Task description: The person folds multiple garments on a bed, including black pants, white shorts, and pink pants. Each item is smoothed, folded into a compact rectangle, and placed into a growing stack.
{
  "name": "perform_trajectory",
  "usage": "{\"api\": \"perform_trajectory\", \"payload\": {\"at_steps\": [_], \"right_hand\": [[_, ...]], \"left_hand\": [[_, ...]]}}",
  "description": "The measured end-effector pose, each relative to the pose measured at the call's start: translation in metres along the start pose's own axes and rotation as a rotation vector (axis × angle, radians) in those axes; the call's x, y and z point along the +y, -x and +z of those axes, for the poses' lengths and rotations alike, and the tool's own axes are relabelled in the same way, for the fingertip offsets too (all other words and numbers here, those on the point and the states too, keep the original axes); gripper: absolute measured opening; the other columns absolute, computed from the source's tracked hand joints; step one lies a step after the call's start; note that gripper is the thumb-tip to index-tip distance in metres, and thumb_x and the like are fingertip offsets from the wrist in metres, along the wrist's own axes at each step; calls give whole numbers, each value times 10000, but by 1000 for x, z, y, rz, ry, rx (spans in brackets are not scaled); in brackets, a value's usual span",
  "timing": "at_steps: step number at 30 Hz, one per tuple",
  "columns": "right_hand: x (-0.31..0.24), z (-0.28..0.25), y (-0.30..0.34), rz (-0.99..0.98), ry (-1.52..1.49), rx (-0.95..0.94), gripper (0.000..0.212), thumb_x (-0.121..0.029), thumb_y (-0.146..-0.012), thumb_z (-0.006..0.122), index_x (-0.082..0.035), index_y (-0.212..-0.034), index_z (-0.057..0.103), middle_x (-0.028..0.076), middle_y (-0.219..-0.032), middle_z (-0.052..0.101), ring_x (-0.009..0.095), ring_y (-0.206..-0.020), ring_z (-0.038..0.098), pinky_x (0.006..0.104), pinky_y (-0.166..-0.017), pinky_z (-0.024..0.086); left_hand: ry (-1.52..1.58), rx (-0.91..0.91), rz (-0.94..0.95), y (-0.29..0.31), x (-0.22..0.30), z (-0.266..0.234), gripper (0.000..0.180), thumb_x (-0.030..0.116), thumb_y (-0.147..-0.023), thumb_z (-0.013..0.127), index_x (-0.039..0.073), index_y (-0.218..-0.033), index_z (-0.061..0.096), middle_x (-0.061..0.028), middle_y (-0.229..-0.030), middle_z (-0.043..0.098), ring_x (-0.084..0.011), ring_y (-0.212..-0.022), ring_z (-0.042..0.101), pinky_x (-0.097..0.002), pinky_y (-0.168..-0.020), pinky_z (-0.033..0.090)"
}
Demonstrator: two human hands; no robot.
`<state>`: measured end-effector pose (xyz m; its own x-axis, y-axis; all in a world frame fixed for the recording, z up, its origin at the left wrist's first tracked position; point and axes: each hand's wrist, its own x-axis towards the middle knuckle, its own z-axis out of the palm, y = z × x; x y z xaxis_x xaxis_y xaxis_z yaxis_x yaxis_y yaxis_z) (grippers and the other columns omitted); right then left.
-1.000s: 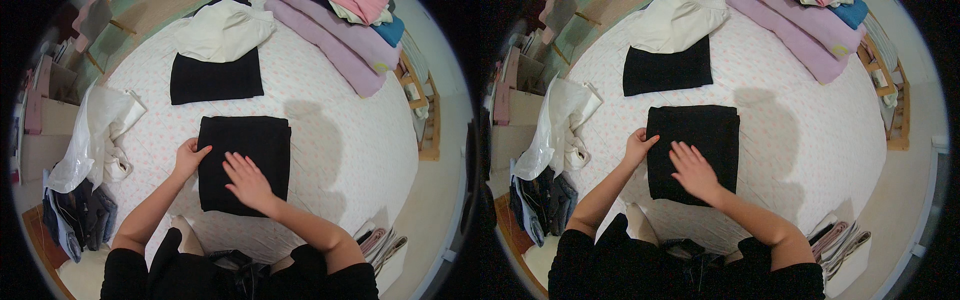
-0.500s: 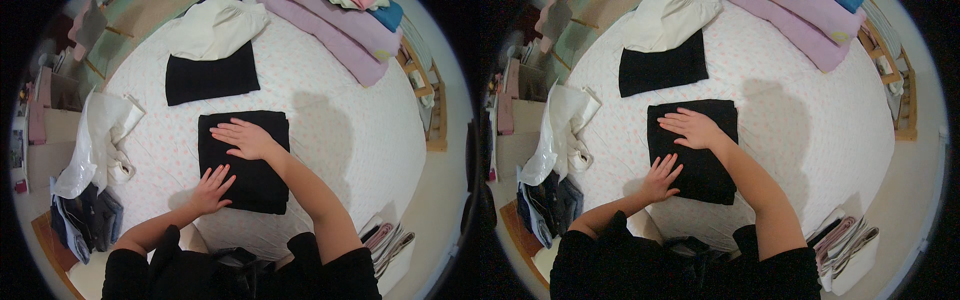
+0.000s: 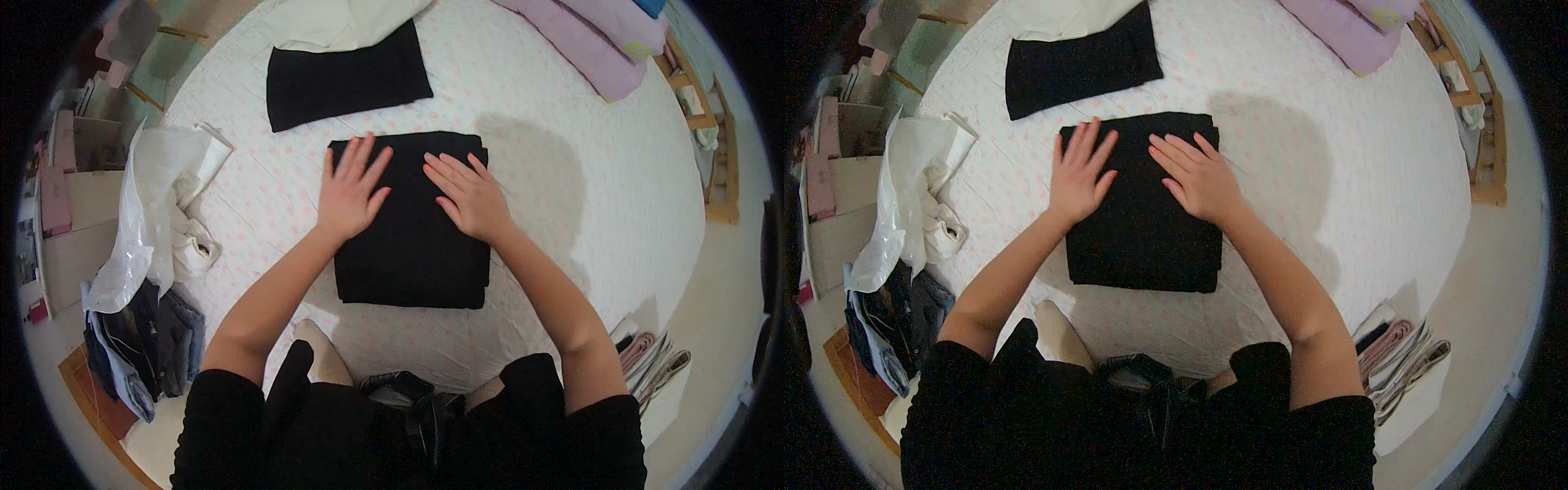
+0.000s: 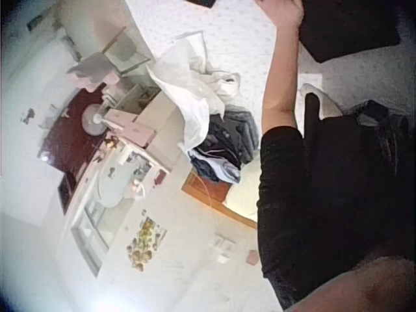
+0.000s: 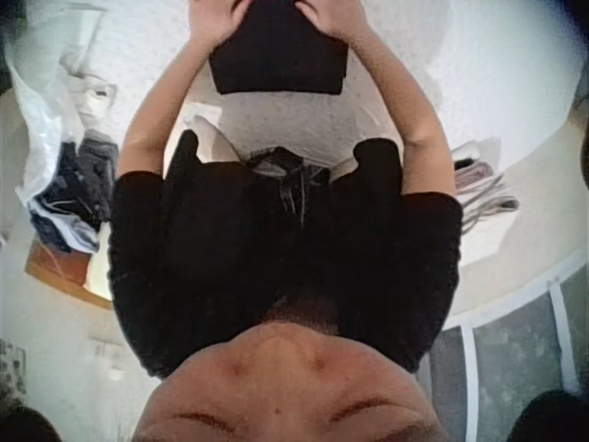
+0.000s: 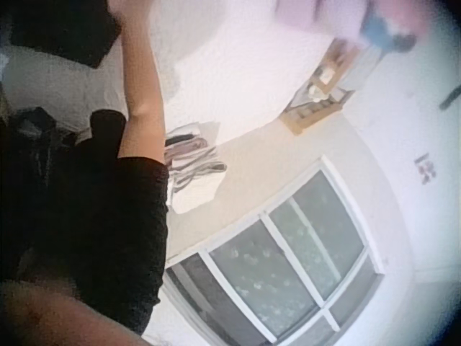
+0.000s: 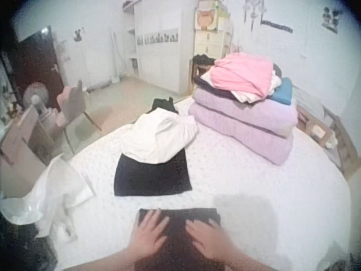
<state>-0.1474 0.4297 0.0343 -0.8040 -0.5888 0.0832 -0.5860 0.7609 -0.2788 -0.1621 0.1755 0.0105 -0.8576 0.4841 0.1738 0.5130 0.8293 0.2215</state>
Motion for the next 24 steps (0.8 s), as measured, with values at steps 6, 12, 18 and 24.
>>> {"api": "perform_trajectory", "payload": {"at_steps": [6, 12, 18, 24], "right_hand": [[-9, 9, 54, 638, -404, 315, 590, -236, -867, 658, -6, -1362, 433, 195, -1260, 548, 312, -1151, 533, 430, -1011, 378], [-20, 14, 72, 1025, -1113, 45, 751, -345, -763, 793, 47, -1308, 455, 193, -1133, 619, 283, -1011, 617, 382, -892, 482], [-33, -41, 71, 1067, -1615, 108, 697, -277, -757, 804, 27, -1289, 473, 166, -1152, 618, 255, -1040, 606, 380, -927, 474], [-65, -122, 127, 1052, -1385, 366, 631, -249, -791, 775, 32, -1266, 470, 162, -1169, 606, 248, -1037, 603, 380, -919, 477]], "left_hand": [[724, 133, -492, 64, -2, -12, 765, 98, -830, 686, 17, -1471, 277, -290, -1450, 325, -384, -1351, 354, -423, -1097, 314], [1441, -311, -1030, 81, -6, -30, 633, 119, -851, 683, -42, -1377, 370, -214, -1276, 539, -266, -1159, 548, -381, -995, 438], [1899, -600, -1161, 45, -5, -56, 559, 292, -783, 688, -42, -1208, 549, -197, -1092, 638, -308, -966, 641, -395, -868, 529], [1996, -665, -935, 23, 53, -83, 545, 269, -788, 664, -47, -1215, 541, -199, -1076, 636, -311, -944, 640, -402, -840, 536]]}}
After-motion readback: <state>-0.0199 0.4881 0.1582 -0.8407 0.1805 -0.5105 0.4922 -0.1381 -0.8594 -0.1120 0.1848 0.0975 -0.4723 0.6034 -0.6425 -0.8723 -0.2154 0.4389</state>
